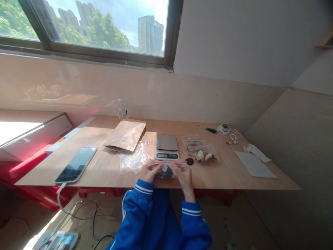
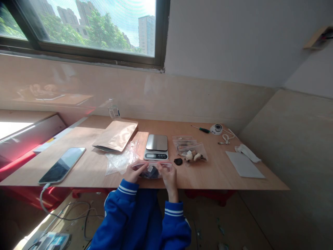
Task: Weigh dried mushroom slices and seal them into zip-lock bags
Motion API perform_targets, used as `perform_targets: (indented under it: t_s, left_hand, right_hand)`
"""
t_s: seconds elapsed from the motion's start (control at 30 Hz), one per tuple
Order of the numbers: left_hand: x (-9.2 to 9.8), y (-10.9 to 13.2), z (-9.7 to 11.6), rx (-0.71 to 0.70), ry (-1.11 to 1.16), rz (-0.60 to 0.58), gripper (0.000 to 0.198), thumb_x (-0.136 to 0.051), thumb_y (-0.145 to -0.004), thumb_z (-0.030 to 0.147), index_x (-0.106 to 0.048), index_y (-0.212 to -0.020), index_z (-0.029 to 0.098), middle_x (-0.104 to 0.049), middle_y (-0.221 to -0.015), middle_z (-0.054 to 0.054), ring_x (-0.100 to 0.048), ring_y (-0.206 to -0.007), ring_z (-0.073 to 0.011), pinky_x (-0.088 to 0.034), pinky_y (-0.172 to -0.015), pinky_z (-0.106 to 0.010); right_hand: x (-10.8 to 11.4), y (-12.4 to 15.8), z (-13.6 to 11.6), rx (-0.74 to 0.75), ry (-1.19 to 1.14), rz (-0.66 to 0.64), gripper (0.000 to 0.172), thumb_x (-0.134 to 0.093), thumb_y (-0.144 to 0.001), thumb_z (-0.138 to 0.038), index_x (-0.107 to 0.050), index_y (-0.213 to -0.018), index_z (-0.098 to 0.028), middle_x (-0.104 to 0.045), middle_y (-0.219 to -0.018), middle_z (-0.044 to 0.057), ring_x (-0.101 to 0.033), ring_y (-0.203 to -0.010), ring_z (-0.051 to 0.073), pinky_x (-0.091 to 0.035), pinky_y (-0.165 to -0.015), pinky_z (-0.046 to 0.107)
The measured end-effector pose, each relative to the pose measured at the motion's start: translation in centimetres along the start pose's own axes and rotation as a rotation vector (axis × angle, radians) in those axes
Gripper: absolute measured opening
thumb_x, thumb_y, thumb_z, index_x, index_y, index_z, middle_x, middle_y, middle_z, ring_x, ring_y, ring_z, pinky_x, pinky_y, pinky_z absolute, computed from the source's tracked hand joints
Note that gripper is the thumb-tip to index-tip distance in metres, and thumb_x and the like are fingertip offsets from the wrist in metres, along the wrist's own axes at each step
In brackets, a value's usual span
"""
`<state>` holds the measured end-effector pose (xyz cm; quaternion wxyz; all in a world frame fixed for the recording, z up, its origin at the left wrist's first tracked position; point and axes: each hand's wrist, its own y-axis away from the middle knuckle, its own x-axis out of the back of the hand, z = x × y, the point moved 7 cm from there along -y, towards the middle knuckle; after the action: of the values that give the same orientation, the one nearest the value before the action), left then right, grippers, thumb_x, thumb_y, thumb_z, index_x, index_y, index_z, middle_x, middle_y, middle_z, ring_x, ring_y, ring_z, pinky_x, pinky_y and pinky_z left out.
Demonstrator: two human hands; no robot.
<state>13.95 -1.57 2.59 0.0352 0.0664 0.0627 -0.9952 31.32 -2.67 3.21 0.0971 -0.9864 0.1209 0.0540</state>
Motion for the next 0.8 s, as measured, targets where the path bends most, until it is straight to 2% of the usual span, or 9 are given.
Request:
perform_targets:
  t_s: [0.17,0.33,0.43,0.6,0.7,0.8]
  left_hand:
    - [0.0,0.0,0.2,0.002,0.01,-0.016,0.031,-0.074,-0.064,0.04,-0.071,-0.078,0.013,-0.07,-0.074,-0.005,-0.065,-0.07,-0.0174,-0.054,-0.066,-0.028]
    - [-0.3,0.0,0.3,-0.016,-0.018,-0.073,0.032,-0.073,-0.066,0.041,-0.071,-0.081,0.013,-0.071,-0.081,-0.007,-0.066,-0.078,-0.0192,-0.054,-0.073,-0.029]
    - [-0.7,0.2,0.5,-0.032,-0.035,-0.101,0.03,-0.072,-0.067,0.04,-0.071,-0.081,0.014,-0.071,-0.082,-0.007,-0.066,-0.079,-0.0189,-0.054,-0.074,-0.029]
    - [-0.8,0.3,0.6,-0.053,-0.035,-0.044,0.028,-0.071,-0.068,0.04,-0.07,-0.079,0.014,-0.072,-0.078,-0.006,-0.066,-0.074,-0.0179,-0.054,-0.069,-0.028]
    - [-0.5,0.2,0.5,-0.07,-0.064,0.012,0.027,-0.071,-0.069,0.04,-0.069,-0.079,0.014,-0.071,-0.076,-0.005,-0.066,-0.071,-0.0171,-0.054,-0.067,-0.027]
    - [-0.4,0.0,0.4,-0.077,-0.069,0.004,0.028,-0.071,-0.069,0.039,-0.07,-0.08,0.014,-0.071,-0.08,-0.006,-0.066,-0.075,-0.0178,-0.054,-0.07,-0.027]
  right_hand:
    - [-0.1,-0.1,0.0,0.028,0.001,0.005,0.024,-0.072,-0.067,-0.037,-0.067,-0.076,-0.015,-0.07,-0.069,0.005,-0.065,-0.063,0.018,-0.054,-0.06,0.03]
    - [-1.1,-0.1,0.2,0.029,0.017,-0.127,0.023,-0.069,-0.071,-0.038,-0.069,-0.078,-0.017,-0.071,-0.072,0.004,-0.066,-0.067,0.019,-0.055,-0.064,0.031]
    - [-1.4,0.0,-0.7,0.101,0.052,-0.154,0.017,-0.068,-0.073,-0.034,-0.069,-0.076,-0.018,-0.07,-0.074,0.003,-0.066,-0.07,0.018,-0.054,-0.069,0.031]
    - [-1.6,0.0,-1.9,0.204,0.12,-0.101,0.015,-0.066,-0.076,-0.031,-0.068,-0.073,-0.017,-0.068,-0.074,0.003,-0.064,-0.072,0.017,-0.053,-0.069,0.03]
    - [-1.9,0.1,-2.0,0.204,0.124,-0.09,0.016,-0.064,-0.077,-0.032,-0.068,-0.075,-0.017,-0.068,-0.074,0.004,-0.064,-0.073,0.018,-0.054,-0.068,0.03]
    - [-2.4,0.2,-1.7,0.178,0.101,-0.119,0.017,-0.064,-0.078,-0.034,-0.066,-0.075,-0.017,-0.068,-0.074,0.004,-0.064,-0.072,0.018,-0.054,-0.067,0.03]
